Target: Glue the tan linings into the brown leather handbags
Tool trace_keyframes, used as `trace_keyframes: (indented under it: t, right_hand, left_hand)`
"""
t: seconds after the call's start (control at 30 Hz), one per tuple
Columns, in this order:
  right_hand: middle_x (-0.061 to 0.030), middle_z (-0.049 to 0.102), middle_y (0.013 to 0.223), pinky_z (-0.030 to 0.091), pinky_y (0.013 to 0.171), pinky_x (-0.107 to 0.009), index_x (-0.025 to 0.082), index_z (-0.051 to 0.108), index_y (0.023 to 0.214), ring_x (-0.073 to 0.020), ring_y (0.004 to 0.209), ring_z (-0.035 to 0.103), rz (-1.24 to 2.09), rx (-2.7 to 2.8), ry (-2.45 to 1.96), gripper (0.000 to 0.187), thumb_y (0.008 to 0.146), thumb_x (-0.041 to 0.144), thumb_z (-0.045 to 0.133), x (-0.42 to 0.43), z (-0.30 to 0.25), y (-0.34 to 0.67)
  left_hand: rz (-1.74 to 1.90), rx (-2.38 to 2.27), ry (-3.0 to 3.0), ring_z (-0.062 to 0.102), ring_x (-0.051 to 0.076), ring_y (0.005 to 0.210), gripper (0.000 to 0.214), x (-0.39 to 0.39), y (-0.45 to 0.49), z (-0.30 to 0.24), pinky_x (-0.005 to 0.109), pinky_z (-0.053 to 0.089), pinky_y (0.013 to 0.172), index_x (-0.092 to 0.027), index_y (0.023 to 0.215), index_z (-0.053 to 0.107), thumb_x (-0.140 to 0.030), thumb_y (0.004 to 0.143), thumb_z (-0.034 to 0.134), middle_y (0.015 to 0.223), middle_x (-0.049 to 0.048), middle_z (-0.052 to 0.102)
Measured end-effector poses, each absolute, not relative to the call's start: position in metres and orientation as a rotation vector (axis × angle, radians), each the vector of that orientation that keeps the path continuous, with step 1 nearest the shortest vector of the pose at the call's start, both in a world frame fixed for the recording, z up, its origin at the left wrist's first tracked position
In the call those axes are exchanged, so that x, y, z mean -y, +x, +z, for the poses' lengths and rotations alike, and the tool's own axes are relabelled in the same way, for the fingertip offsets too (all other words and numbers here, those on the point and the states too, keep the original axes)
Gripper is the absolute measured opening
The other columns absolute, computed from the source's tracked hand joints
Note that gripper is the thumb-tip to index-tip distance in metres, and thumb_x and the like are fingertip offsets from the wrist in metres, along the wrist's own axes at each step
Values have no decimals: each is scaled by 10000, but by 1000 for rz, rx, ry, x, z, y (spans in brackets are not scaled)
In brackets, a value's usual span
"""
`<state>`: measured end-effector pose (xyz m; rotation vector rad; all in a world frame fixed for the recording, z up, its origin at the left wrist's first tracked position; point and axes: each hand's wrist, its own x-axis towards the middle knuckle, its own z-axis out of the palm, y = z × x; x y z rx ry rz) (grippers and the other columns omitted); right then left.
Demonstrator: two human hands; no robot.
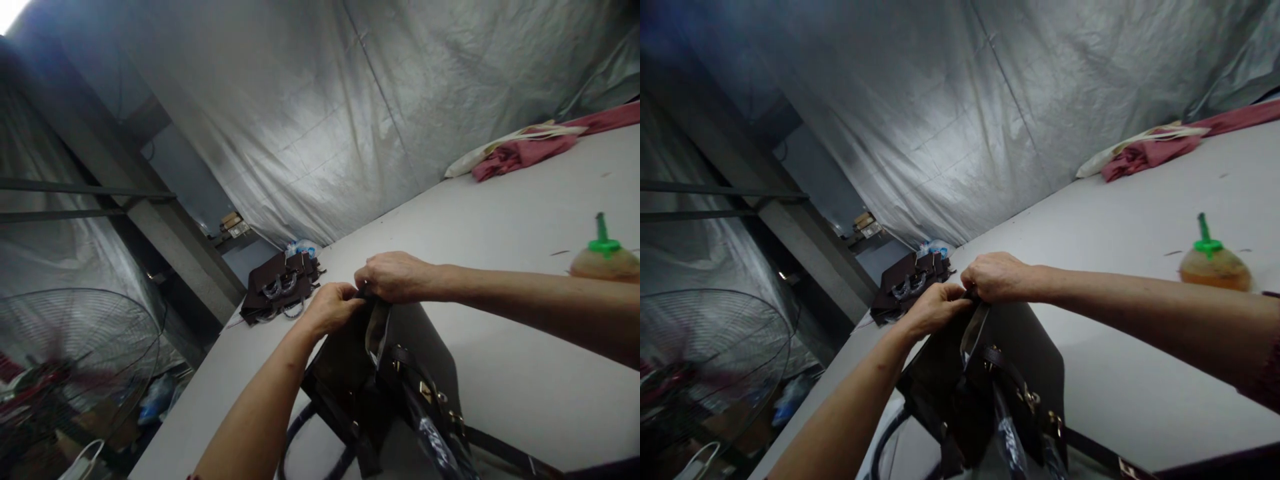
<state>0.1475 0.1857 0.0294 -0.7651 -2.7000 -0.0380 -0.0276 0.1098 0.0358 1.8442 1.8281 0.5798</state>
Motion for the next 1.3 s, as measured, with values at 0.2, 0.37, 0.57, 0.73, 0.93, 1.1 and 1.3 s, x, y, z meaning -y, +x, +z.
trace_keyframes:
  t: [0.2,0.37,0.57,0.73,0.93,1.1,1.3]
  right_hand:
    - [-86,685,898,275,565,-266,225,667,1068,-202,743,587,8,2682,-796,310,783,239,547,-194,24,167]
    - [-82,690,890,278,574,-268,236,710,1010,-195,749,587,71,2671,-810,292,777,224,535,-192,27,167]
    - [-74,691,807,262,557,-269,233,742,957,-182,699,576,70,2657,-813,275,768,256,543,-191,30,161]
    - [-45,680,745,255,544,-263,243,742,918,-164,652,551,105,2663,-777,260,738,245,554,-192,30,161]
    - [-53,684,725,270,560,-270,225,748,858,-171,649,560,85,2657,-768,238,758,233,532,-194,28,159]
    - [-90,712,838,299,595,-278,211,753,902,-203,747,605,19,2605,-861,284,776,200,499,-196,25,158]
    - [-99,709,844,310,607,-286,199,742,910,-205,751,602,-16,2614,-895,295,784,177,475,-191,26,160]
  left_hand:
    - [687,-1879,1773,559,121,571,153,-110,-36,23,206,374,520,-139,769,679,-283,765,626,663,9,639]
    - [756,-1799,1700,589,123,598,183,-104,-39,22,202,396,529,-139,846,684,-300,772,638,714,13,660]
    - [775,-1788,1672,610,134,642,185,-105,-37,22,214,433,574,-145,876,690,-289,770,643,748,17,684]
    - [769,-1812,1677,607,135,640,166,-104,-37,21,215,428,572,-146,868,695,-265,768,637,736,11,673]
    - [803,-1826,1711,575,115,609,312,-104,-38,20,207,425,566,-151,1060,695,-243,765,653,729,-4,650]
    - [738,-1652,1705,619,135,660,456,-106,-36,20,226,487,634,-199,1214,670,-171,761,629,779,3,688]
    - [711,-1620,1647,611,128,630,488,-109,-35,22,227,481,609,-217,1230,663,-148,753,587,799,-1,694]
